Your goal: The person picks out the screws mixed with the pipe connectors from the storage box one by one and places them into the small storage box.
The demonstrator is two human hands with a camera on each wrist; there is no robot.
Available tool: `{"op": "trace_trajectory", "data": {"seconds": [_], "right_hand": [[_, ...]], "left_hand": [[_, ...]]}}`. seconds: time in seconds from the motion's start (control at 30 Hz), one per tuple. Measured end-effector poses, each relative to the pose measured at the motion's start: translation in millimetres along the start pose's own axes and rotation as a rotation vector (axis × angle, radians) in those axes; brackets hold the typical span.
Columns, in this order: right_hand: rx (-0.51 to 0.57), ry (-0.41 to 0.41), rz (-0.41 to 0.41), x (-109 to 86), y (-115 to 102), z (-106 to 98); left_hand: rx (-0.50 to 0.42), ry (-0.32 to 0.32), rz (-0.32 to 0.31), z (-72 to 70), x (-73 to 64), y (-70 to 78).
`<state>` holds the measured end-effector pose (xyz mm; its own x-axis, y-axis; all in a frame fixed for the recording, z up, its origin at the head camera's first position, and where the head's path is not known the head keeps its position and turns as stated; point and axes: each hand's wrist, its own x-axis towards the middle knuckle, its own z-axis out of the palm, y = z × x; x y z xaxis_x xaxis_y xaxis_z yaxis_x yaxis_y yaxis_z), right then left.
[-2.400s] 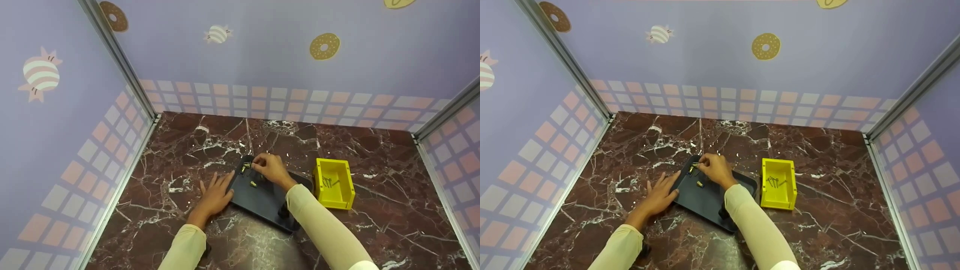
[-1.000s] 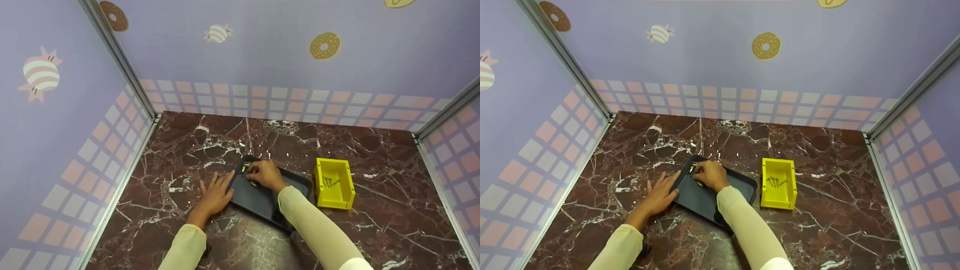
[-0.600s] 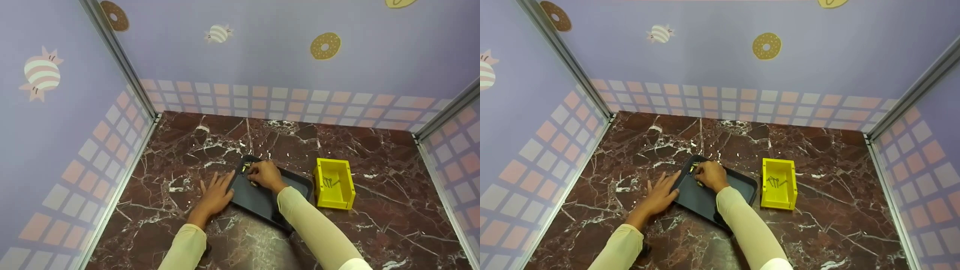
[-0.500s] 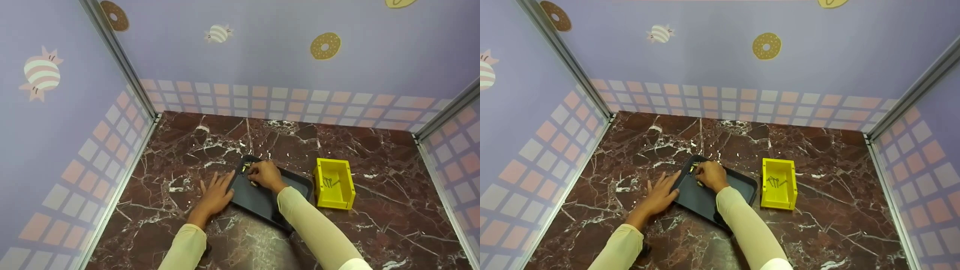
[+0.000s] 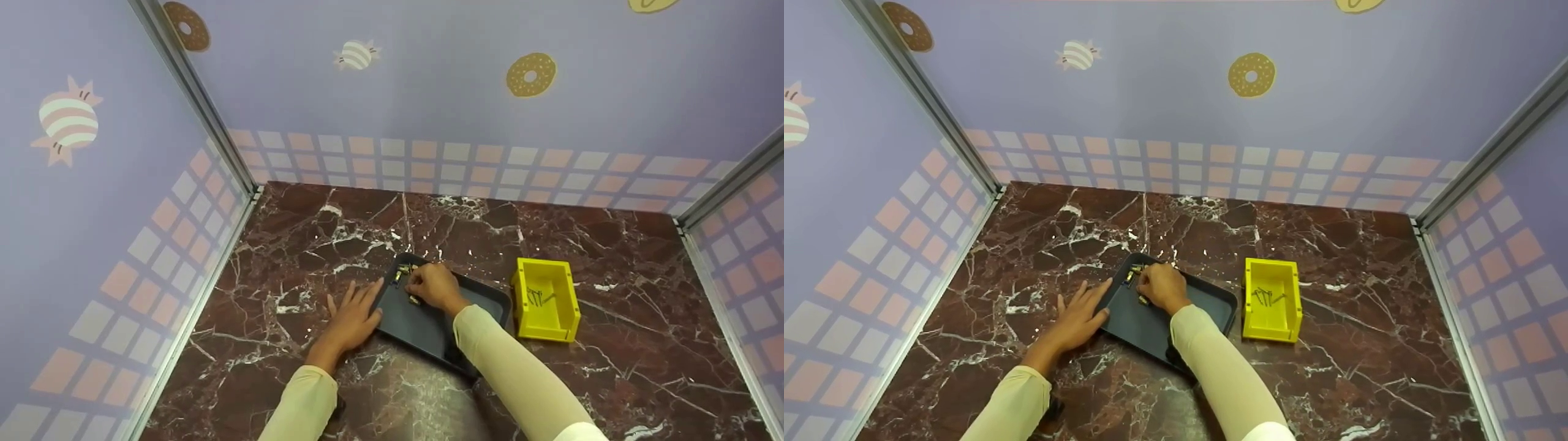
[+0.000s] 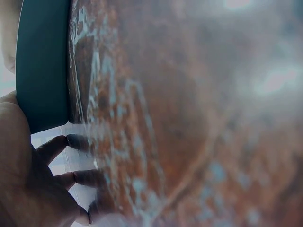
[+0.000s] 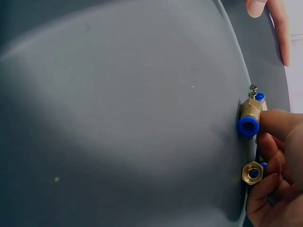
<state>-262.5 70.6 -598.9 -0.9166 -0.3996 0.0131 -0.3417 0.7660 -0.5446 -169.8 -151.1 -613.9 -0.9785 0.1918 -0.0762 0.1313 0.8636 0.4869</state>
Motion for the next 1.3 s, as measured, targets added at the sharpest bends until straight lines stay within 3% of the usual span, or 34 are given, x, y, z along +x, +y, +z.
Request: {"op": "trace_trajectory", "data": {"seconds": [0.77, 1.3], "right_hand": [[0.340, 0.053, 0.037, -8.1, 8, -27], [0.336, 0.176, 0.013, -23.6, 22, -60]], "left_hand": [[0.000, -0.011, -0.015, 0.6, 1.3, -0.3], [-0.008, -0.003, 0.000, 1.9, 1.1, -1.8]]}}
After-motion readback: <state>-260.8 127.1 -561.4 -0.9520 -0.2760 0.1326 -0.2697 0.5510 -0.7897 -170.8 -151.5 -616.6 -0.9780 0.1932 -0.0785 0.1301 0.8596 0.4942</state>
